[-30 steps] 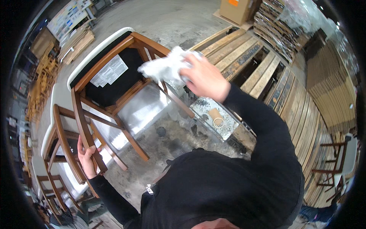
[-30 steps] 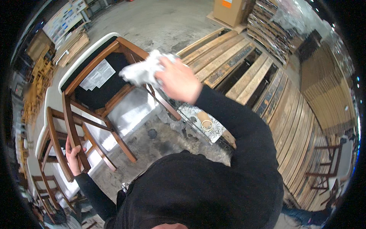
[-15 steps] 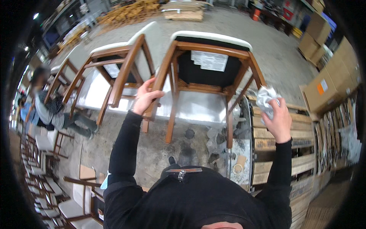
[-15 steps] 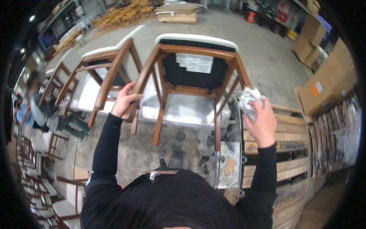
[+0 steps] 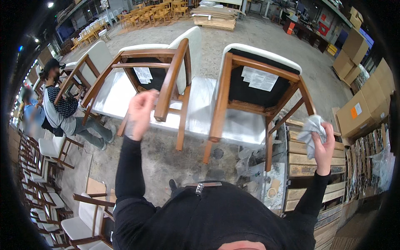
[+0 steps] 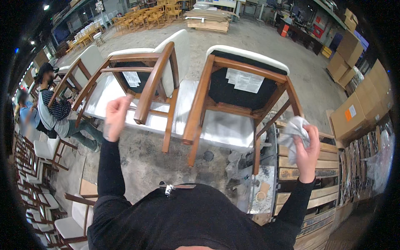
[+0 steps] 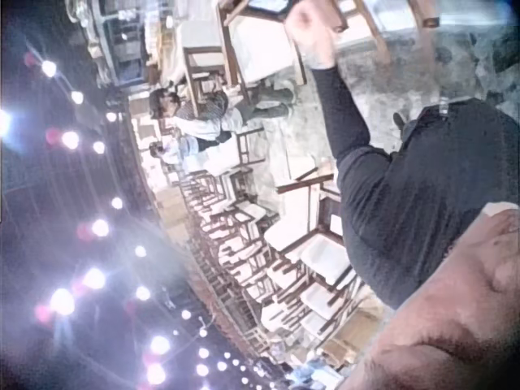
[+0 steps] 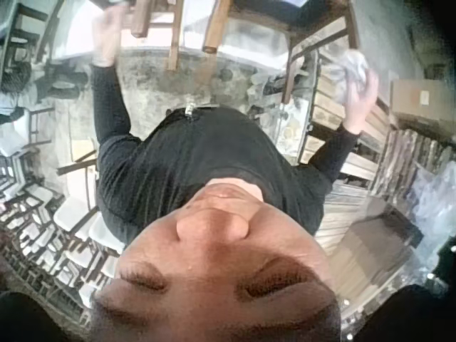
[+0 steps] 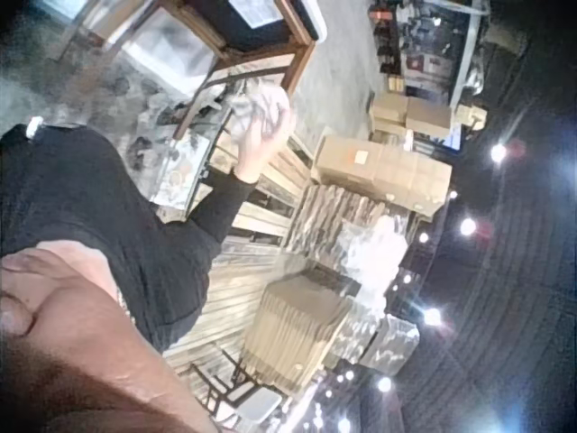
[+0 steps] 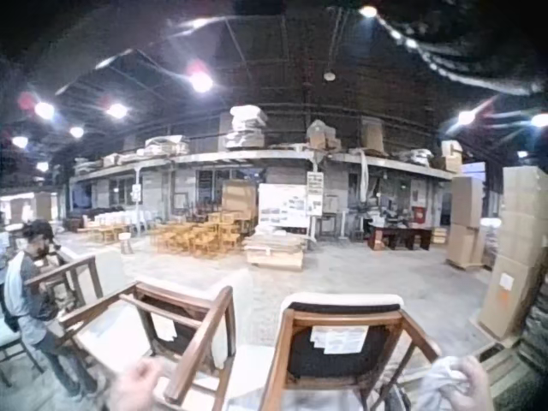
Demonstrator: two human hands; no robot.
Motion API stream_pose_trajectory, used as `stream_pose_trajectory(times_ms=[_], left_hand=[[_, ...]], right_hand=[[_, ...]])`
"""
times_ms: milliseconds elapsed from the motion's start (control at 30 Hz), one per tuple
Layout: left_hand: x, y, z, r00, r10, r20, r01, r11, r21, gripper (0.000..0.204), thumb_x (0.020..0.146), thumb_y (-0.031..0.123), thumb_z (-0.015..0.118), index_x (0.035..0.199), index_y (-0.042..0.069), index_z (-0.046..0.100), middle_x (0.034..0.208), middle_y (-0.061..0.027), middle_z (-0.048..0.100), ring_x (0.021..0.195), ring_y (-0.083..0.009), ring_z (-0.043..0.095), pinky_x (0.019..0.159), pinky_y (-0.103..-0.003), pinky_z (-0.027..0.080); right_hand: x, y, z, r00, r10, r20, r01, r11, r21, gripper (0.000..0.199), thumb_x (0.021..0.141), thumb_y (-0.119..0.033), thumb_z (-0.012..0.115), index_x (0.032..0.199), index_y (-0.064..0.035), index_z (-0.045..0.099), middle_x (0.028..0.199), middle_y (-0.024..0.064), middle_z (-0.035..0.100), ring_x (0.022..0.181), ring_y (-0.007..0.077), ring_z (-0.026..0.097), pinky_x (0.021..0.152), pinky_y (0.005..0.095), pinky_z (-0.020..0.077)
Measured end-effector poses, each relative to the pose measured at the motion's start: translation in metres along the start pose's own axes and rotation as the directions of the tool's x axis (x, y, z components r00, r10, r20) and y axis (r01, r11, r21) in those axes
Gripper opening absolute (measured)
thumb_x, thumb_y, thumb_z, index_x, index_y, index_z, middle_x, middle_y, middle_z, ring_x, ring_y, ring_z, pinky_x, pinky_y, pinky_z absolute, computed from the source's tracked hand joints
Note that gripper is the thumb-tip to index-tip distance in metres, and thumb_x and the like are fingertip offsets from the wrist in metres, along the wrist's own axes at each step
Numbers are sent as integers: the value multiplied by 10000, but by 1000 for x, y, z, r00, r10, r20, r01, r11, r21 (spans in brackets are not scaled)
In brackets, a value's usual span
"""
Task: The person wipes the wooden frame of a dining chair with a white cloth, focusing on the legs and backrest. They rotate the chair to access different sides and continue wiping the frame before placing it on a wooden pallet.
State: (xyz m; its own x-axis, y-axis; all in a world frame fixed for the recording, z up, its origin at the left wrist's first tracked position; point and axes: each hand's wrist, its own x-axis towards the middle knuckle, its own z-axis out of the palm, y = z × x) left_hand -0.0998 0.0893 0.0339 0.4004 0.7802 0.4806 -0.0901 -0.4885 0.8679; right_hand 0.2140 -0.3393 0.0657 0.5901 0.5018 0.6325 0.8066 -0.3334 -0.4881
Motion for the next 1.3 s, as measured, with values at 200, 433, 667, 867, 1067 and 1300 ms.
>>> stream_pose_trajectory(times_ms=[200,433,667,867,1067,1300], left_hand=[[148,-103,-195,988,141,-69,-57,733,678,222,955,234,644,904,19,619,774,-90,645,749,-202,632,676,-342,503],[239,-205,-328,949,-295,114,-75,140,987,585,819,380,719,1193,-12,498,1067,-280,654,1047,-417,657,883,-546,525],[252,-237,-352,896,-396,200,-51,356,933,485,728,284,779,955,-83,558,911,-277,648,931,-430,661,825,-459,530],[239,-245,-358,931,-328,160,28,501,865,434,724,254,779,930,-48,545,794,-241,601,801,-407,630,731,-477,496],[243,-238,-363,863,-468,189,49,451,891,490,721,192,736,1060,-55,482,899,-281,612,891,-429,632,783,-471,497],[248,-228,-375,817,-498,291,116,636,763,504,730,102,671,1147,-64,441,871,-335,615,888,-499,632,803,-513,503]], right_hand=[[52,-194,155,854,-442,273,378,889,258,296,760,-80,747,1041,-71,653,1247,170,568,1063,355,648,871,418,537],[68,-302,330,560,-306,770,314,938,145,447,878,-305,713,1253,-122,554,1370,206,408,1118,499,532,933,520,510],[134,-253,431,731,-159,663,274,959,-72,387,915,-291,661,1228,-103,530,1339,223,412,1117,483,544,981,514,476],[302,-179,587,914,-18,406,174,920,-351,366,948,-344,560,1240,-122,556,1263,254,509,1012,518,606,930,562,496],[325,-200,593,953,-178,245,239,939,-246,339,876,-177,636,1198,-93,573,1253,226,528,1036,451,593,888,538,494],[294,-217,554,409,-623,667,781,616,97,390,848,-277,727,1184,-136,586,1391,124,491,1294,356,478,1083,470,396]])
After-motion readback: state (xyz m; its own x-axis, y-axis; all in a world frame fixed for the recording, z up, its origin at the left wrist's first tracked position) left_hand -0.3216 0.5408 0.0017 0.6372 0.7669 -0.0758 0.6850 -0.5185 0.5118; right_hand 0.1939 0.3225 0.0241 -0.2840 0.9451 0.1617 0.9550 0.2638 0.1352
